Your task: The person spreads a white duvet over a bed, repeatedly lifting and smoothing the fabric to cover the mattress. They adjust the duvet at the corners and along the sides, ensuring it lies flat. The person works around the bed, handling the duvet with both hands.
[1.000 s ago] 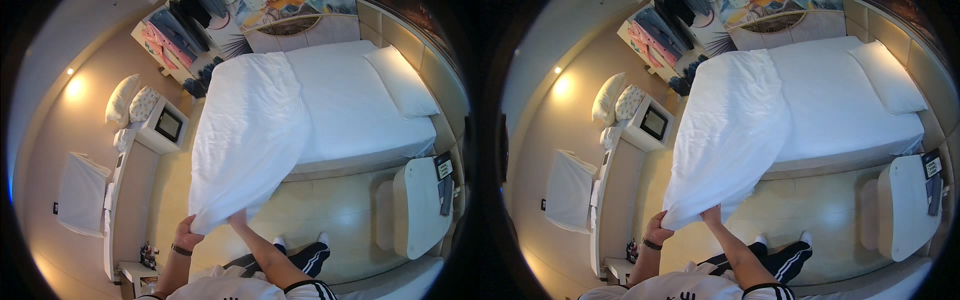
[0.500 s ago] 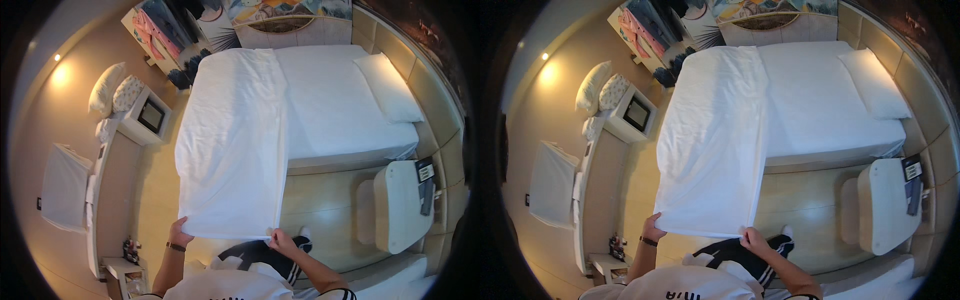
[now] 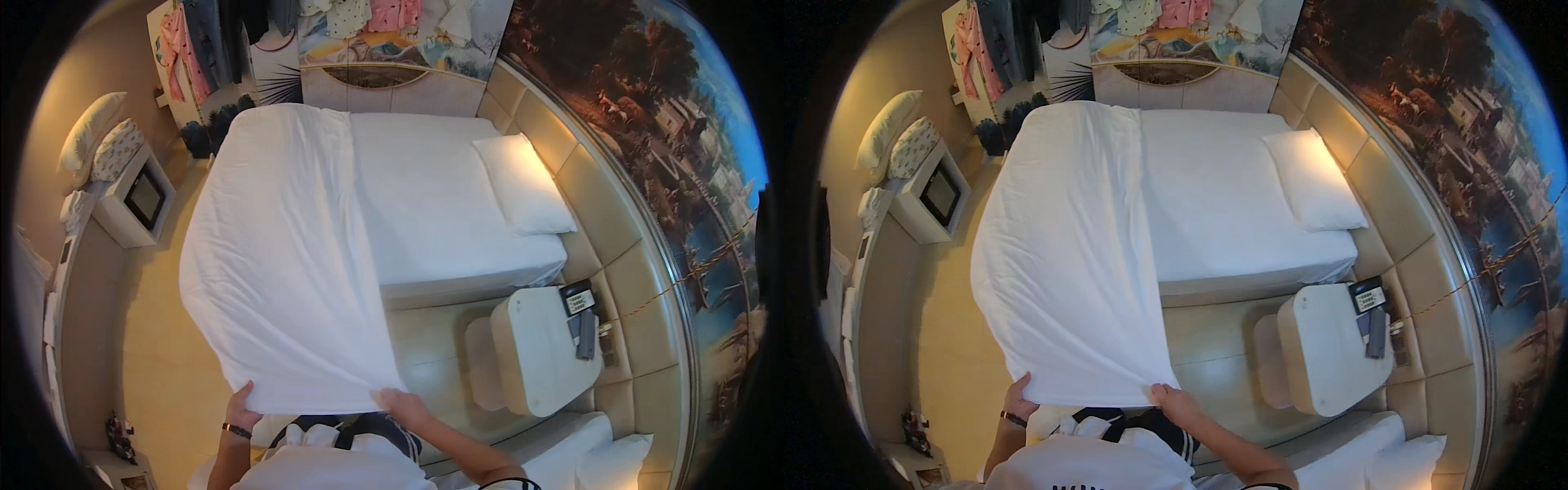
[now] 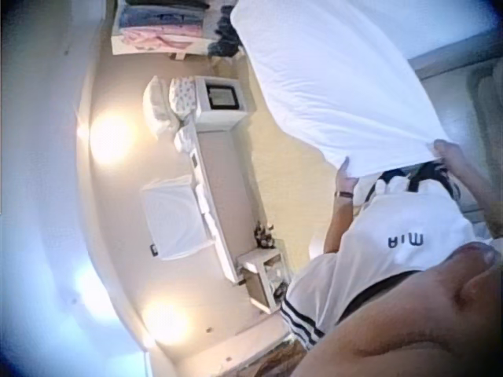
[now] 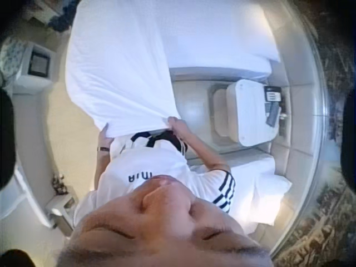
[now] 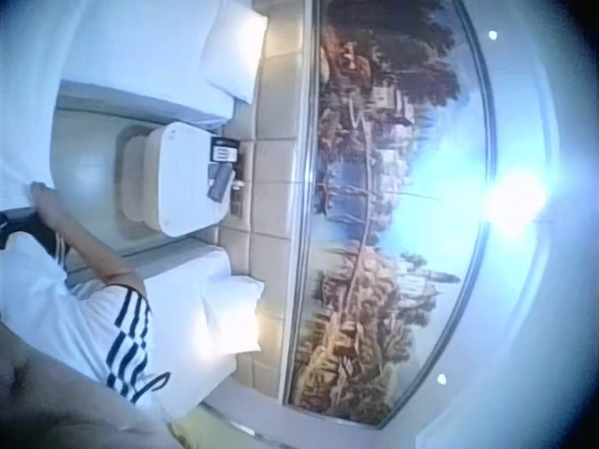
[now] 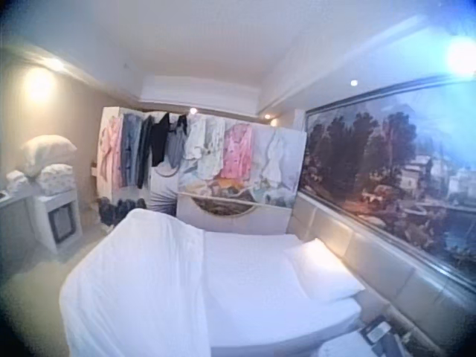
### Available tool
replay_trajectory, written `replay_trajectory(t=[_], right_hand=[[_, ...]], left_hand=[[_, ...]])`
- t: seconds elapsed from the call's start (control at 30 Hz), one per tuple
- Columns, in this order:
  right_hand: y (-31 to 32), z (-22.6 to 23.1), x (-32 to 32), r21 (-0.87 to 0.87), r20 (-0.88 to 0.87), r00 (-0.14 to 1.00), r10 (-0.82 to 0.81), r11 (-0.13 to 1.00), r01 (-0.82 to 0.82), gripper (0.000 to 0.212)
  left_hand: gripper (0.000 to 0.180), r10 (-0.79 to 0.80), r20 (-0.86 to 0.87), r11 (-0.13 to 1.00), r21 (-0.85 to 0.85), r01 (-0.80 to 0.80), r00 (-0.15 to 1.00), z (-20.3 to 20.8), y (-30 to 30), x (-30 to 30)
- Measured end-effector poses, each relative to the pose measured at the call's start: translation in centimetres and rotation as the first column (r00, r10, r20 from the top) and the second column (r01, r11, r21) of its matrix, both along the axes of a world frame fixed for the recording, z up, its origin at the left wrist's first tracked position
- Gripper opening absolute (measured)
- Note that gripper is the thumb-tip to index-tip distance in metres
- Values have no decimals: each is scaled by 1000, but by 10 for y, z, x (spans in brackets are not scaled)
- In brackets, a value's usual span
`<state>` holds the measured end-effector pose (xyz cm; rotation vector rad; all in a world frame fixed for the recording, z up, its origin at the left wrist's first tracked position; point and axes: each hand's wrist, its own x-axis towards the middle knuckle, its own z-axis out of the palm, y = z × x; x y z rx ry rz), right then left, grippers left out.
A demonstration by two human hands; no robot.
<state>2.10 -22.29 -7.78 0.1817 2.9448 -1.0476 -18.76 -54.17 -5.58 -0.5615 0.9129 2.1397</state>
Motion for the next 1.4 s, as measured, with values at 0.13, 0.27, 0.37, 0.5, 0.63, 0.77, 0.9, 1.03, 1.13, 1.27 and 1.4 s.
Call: replay_trajectory(t=[0.13, 0.27, 0.37, 0.5, 0.63, 0.77, 0.9, 1.03, 1.13, 1.27, 1.4], right_hand=[[19, -28, -22, 59, -272, 925, -265, 955, 291, 25], [38, -38, -63, 63, -497, 733, -464, 823, 564, 29], [38, -38, -99, -370, -422, 618, -664, 748, 551, 20], [46, -72, -104, -755, -228, 559, -797, 507, 415, 10], [46, -21, -40, -483, -149, 737, -659, 699, 528, 6], [36, 2, 17, -111, -129, 878, -461, 887, 449, 16], [38, -18, 47, 57, -219, 825, -522, 837, 544, 16], [50, -19, 44, 81, -373, 617, -693, 638, 765, 12], [61, -17, 27, -54, -425, 412, -806, 476, 878, 11], [108, -83, 9, -444, -408, 233, -883, 415, 794, 9], [111, -74, -8, -914, 72, 175, -982, 5, 406, 13]], left_hand=[[33, 85, 35, 996, 12, -85, 996, 25, 24, 10], [29, 99, 93, 992, 70, -106, 991, 23, 21, 2], [27, 114, 87, 992, 42, -118, 990, 36, 17, 1], [29, 168, 11, 985, 31, -169, 986, 24, 11, 1], [36, 185, -37, 980, 81, -182, 982, 7, 4, 5], [40, 156, -147, 987, 57, -149, 977, 6, 15, 6], [36, 204, -76, 975, 103, -196, 976, -6, 20, 6], [34, 183, -83, 982, 63, -178, 980, -19, 26, 20], [33, 220, -65, 976, 8, -220, 973, -26, 27, 25], [31, 202, -86, 979, 19, -201, 975, -23, 31, 25], [31, 288, -64, 952, -87, -293, 955, -19, 32, 21]])
